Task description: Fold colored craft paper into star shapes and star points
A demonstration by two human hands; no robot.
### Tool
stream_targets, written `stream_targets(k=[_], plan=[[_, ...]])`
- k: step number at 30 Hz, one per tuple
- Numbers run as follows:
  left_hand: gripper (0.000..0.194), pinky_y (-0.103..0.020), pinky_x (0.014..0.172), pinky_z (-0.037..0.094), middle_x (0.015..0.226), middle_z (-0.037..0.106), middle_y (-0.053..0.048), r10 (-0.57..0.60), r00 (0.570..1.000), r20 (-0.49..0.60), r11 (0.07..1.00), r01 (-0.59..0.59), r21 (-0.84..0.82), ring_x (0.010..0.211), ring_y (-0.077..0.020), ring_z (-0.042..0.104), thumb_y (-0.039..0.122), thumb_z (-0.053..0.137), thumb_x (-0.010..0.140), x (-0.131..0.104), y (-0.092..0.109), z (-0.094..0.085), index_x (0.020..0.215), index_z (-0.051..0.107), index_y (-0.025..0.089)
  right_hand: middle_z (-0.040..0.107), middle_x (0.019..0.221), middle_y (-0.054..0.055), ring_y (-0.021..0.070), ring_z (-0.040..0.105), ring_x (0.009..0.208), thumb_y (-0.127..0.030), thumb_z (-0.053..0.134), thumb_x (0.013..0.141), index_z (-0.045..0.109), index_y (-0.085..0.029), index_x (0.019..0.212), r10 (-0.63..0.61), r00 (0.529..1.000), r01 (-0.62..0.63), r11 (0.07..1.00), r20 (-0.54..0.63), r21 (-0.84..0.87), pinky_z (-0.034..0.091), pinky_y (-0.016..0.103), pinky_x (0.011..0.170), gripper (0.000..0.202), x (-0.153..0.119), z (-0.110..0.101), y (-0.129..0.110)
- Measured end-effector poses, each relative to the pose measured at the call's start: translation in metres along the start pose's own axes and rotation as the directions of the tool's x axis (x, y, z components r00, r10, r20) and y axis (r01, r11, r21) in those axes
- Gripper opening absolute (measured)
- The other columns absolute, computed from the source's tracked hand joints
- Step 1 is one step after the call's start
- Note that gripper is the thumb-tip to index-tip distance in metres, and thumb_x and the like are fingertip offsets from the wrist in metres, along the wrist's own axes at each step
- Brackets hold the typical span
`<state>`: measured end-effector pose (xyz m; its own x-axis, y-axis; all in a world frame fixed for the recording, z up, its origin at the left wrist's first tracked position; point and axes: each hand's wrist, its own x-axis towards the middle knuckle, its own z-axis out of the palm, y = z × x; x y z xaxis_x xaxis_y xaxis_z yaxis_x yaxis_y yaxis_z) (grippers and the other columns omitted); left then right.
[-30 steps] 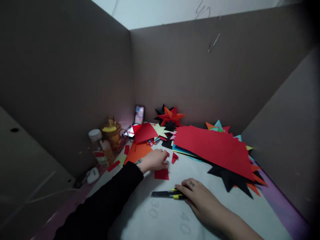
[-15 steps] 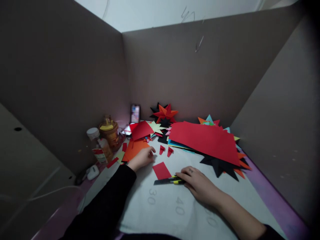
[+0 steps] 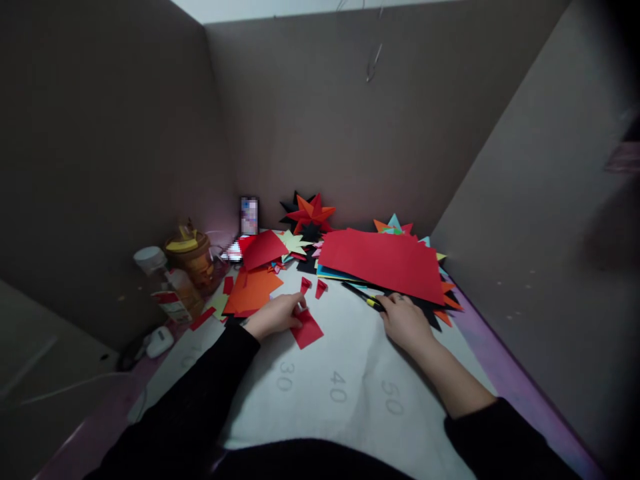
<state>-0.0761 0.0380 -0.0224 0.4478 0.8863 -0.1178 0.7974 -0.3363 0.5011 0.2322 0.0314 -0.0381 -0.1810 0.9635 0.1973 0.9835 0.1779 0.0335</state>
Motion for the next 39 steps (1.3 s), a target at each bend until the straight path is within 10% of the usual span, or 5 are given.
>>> stream_targets(k=[9,16,23,27,39], plan=[[0.018,-0.023,0.063,0.038,0.075,0.062,-0.003,0.027,0.990,-0.135,0.997,-0.036,-0.062,0.069,-0.0148,0.053,0.031,0.056,0.077,-0.001,0.013,0.004,0.077,0.065,0.016,0.058,0.110,0.011,0.0218,0.053,0.102,-0.022,0.046,0.085,0.054,-0.017,0.121,-0.261,0.951,0.302,0.661,-0.167,0.687,0.044,0.036,0.089,0.037,-0.020,0.004,-0.061],[0.028,-0.020,0.054,0.033,0.061,0.048,0.003,0.119,0.972,-0.201,0.918,-0.185,-0.351,0.059,-0.0105,0.043,0.040,0.052,0.082,-0.007,0.036,0.007,0.070,0.055,0.015,0.065,0.081,0.004,0.0187,0.058,0.075,-0.033,0.053,0.081,0.061,-0.017,0.088,-0.056,0.998,-0.015,0.253,0.030,0.967,0.046,0.029,0.068,0.019,-0.027,0.000,-0.097],[0.026,-0.026,0.071,0.040,0.093,0.060,-0.006,-0.001,0.969,-0.248,1.000,-0.007,-0.029,0.085,-0.0204,0.054,0.041,0.062,0.073,-0.006,0.020,0.008,0.088,0.061,0.019,0.063,0.075,0.003,0.0187,0.056,0.069,-0.040,0.058,0.078,0.058,-0.017,0.081,0.073,0.993,-0.098,0.069,0.093,0.993,0.043,0.029,0.062,0.024,-0.019,0.013,-0.078],[0.064,-0.029,0.067,0.041,0.102,0.060,-0.009,-0.148,0.986,-0.082,0.985,0.154,0.072,0.088,-0.0264,0.057,0.042,0.076,0.056,-0.009,0.012,0.006,0.113,0.053,0.022,0.064,0.076,0.004,0.0192,0.056,0.071,-0.041,0.058,0.079,0.058,-0.017,0.081,0.058,0.994,-0.099,0.100,0.094,0.990,0.043,0.029,0.064,0.025,-0.019,0.015,-0.076],[0.048,-0.031,0.076,0.044,0.111,0.053,-0.011,-0.087,0.993,-0.085,0.990,0.095,0.101,0.097,-0.0269,0.055,0.037,0.074,0.059,-0.012,0.018,0.004,0.102,0.059,0.021,0.063,0.074,0.002,0.0190,0.055,0.068,-0.045,0.057,0.078,0.059,-0.018,0.080,0.029,0.994,-0.107,0.190,0.104,0.976,0.042,0.028,0.062,0.027,-0.019,0.016,-0.076]])
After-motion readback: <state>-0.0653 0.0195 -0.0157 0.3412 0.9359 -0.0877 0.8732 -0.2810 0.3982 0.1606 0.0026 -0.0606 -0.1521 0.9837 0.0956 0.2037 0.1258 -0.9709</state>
